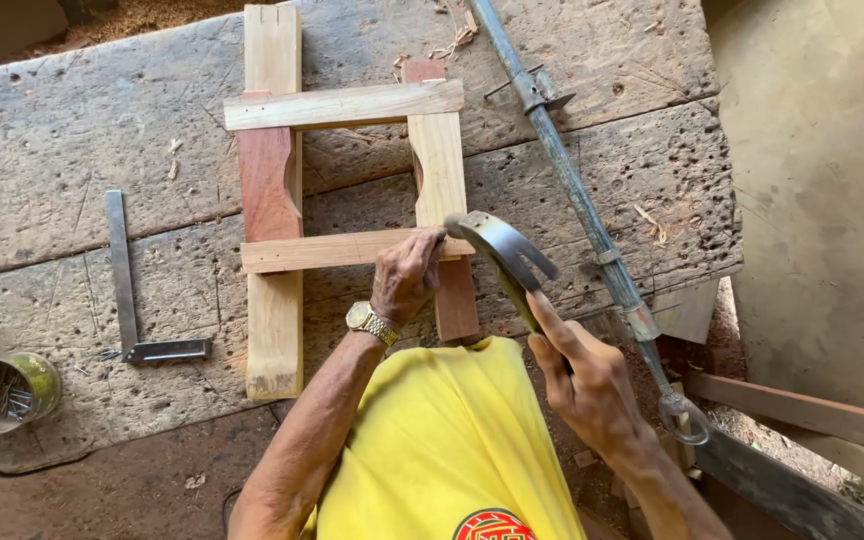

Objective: The person assembles a small wooden frame by hammering nails into pre-drilled holes and then uses a pipe clamp to secure the joints. They repeatedly reposition and tighten the clamp to ensure the frame is stable.

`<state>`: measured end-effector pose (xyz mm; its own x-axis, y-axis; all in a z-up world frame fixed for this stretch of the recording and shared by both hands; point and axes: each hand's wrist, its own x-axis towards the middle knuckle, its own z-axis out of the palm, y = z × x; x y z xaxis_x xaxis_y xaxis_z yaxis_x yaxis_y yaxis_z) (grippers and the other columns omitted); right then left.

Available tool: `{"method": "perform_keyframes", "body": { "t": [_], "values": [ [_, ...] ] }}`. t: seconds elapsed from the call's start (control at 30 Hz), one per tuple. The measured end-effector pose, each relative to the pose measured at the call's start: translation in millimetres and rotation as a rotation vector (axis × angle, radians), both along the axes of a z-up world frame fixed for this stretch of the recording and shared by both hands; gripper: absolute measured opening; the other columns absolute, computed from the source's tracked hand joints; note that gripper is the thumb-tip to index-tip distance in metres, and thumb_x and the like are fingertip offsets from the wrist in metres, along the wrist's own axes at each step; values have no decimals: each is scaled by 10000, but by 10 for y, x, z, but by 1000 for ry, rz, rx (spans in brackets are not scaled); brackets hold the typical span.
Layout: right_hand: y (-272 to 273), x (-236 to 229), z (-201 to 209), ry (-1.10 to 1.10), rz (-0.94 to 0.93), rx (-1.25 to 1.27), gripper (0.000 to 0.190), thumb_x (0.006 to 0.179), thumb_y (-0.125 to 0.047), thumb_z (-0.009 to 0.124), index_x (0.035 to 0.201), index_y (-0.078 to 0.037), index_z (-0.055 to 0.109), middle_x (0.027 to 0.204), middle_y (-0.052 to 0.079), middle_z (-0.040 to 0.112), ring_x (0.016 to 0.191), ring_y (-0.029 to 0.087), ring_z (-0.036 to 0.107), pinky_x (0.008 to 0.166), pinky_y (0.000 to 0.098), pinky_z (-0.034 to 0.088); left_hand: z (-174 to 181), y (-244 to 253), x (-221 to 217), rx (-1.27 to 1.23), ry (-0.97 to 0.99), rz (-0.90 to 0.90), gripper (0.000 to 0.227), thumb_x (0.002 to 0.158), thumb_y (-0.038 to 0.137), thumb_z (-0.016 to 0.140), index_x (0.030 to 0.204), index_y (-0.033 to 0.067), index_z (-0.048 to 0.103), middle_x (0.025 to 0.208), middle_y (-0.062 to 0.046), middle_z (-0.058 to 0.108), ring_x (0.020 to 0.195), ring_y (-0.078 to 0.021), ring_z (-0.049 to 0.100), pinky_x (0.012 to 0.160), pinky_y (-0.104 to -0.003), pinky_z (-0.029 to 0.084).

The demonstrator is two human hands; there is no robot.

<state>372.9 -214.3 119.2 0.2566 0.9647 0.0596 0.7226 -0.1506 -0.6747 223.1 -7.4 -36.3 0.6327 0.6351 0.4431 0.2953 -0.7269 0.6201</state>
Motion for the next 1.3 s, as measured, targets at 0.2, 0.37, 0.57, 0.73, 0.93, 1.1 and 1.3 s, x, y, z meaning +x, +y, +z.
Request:
{"method": "perform_keyframes", "body": {
  "t": [0.2, 0.37, 0.57, 0.73, 0.93, 1.1, 1.3],
  "values": [
    [42, -55, 426, -120, 46, 134, 488, 889, -19, 689, 1364, -83, 597, 824, 121, 703, 431, 100, 467, 334, 266, 371, -6, 27, -21, 44, -16, -23, 394, 873, -45, 636, 1267, -67, 622, 1153, -229, 739, 629, -206, 642, 496, -298, 534],
    [194, 129, -111, -263, 58, -47, 623, 1024, -234, 659, 1572, -337, 381, 638, -42, 533, 430, 76, 363, 322, 209, 349, 162, 92, 45, 50, -30, 0, 195, 928, 0, 605, 1116, -16, 655, 806, -89, 645, 493, -157, 469, 423, -313, 422],
    [65, -124, 905, 61, -39, 123, 356, 912, -68, 672, 1254, -155, 627, 649, -40, 611, 409, 50, 433, 367, 265, 325, 232, 17, -19, -32, -47, 12, 140, 917, 6, 648, 1052, -23, 670, 994, -156, 744, 573, -222, 633, 502, -326, 538],
    [318, -48, 416, -157, 78, 151, 478, 1034, -113, 619, 1484, -189, 475, 756, 60, 643, 424, 95, 392, 318, 246, 328, 186, 26, -18, 8, -34, 1, 30, 923, 12, 640, 935, -8, 621, 808, -110, 661, 525, -197, 533, 469, -335, 459],
    [362, -146, 336, 66, -197, -35, 466, 937, -110, 636, 1402, -148, 638, 972, 314, 717, 912, 481, 699, 643, 575, 580, -86, -13, -82, -29, 20, 50, 128, 932, 136, 631, 1042, 110, 690, 758, -102, 638, 708, -336, 712, 607, -445, 578],
    [159, 49, -1128, 203, -579, -71, 428, 738, -345, 942, 993, -102, 698, 571, 48, 629, 537, 214, 660, 516, 330, 524, 355, 248, -215, -397, -271, 337, 28, 1022, 146, 616, 1014, 120, 612, 780, -70, 729, 760, -264, 740, 711, -378, 570],
    [-227, -179, -2423, 218, -495, -159, 395, 762, -447, 890, 789, -159, 621, 550, 97, 625, 573, 342, 686, 520, 389, 514, -465, 692, -412, -118, 616, 174, 195, 1073, 358, 377, 1042, 167, 405, 658, -162, 673, 684, -428, 739, 727, -559, 557]
  ]
}}
